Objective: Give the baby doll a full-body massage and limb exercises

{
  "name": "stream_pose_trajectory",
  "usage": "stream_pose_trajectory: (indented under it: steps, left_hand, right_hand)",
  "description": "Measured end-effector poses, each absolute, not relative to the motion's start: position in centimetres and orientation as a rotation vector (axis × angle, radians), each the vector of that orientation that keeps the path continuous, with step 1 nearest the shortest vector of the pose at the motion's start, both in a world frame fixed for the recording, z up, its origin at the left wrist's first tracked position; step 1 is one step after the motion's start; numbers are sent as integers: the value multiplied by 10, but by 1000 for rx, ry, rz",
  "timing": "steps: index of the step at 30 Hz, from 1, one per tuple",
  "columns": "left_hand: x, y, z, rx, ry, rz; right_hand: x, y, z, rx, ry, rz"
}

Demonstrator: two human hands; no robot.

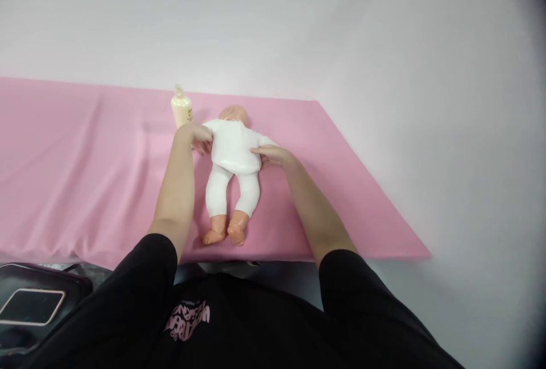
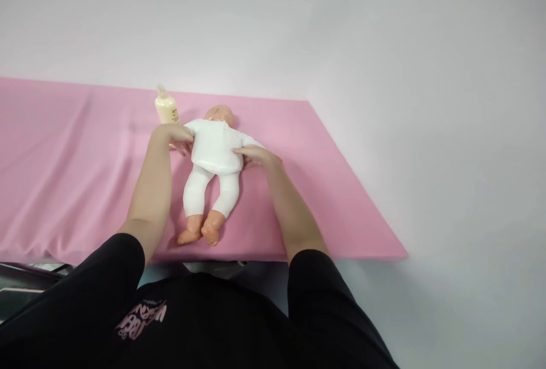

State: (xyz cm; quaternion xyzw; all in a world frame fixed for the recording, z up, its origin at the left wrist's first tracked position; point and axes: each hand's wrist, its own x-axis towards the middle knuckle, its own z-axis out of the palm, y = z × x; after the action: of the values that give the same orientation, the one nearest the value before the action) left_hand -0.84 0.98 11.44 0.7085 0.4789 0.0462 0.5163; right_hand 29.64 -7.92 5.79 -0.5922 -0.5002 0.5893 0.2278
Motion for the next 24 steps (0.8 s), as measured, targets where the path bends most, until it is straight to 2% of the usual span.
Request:
stream_pose_trajectory:
  steps: [2, 3, 6, 8, 12, 16, 24]
  left_hand:
    - [-14, 11, 127, 1671, 1251, 137]
    - [-16, 12, 133, 1666, 1284, 258]
    - [-20, 17, 141, 1506, 1141, 963]
    - [-22, 22, 140, 1262, 884, 1270]
    - [-32, 35, 128, 917, 562, 1373]
    - [-37, 47, 115, 808, 444, 1491]
    - [-34, 51, 105, 802, 382, 1602]
  right_hand:
    - [299, -84, 69, -1734, -1418, 1582]
    - [300, -86, 74, -1795, -1460, 1534]
    - [290, -95, 87, -1989, -1652, 1140]
    - [274, -103, 93, -2034, -1771, 751]
    - [232, -121, 93, -1750, -2040, 364]
    - [203, -133, 82, -1338, -2448, 402]
    - [198, -134, 78, -1394, -2505, 466]
